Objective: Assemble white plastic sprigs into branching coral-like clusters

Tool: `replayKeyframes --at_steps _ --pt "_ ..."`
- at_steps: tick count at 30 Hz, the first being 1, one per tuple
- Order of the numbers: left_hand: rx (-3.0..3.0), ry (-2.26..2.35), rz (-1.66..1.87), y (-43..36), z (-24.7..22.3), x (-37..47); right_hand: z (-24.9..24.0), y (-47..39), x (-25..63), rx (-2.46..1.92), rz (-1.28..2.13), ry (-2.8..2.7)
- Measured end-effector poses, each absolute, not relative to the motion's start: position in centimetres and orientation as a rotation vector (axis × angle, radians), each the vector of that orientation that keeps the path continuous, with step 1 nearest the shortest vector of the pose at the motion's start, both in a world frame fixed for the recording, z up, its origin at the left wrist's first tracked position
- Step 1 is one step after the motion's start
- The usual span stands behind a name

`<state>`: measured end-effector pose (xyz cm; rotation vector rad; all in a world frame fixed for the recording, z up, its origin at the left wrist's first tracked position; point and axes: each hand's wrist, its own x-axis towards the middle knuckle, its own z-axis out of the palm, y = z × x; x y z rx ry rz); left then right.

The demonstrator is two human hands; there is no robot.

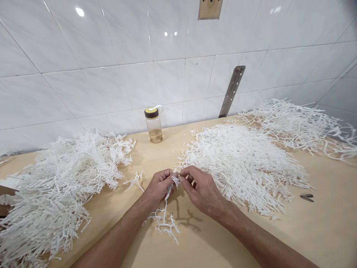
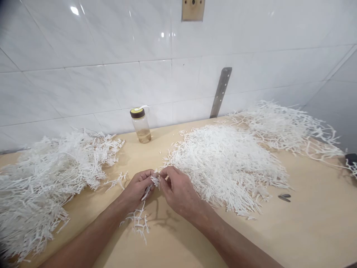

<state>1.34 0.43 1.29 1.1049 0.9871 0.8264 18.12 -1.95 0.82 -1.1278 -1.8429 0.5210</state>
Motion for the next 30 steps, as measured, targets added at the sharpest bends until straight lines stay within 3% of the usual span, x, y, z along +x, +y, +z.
replayKeyframes --at_steps 22,30 --pt "1.098 1.001 0.818 0.45 1.31 1.25 0.63 -2.21 17.89 -1.175 0.606 -1.801" --pt "1.089 0.991 0.826 0.48 1.39 1.32 0.69 -2.1 17.79 -1.079 0.486 -1.889"
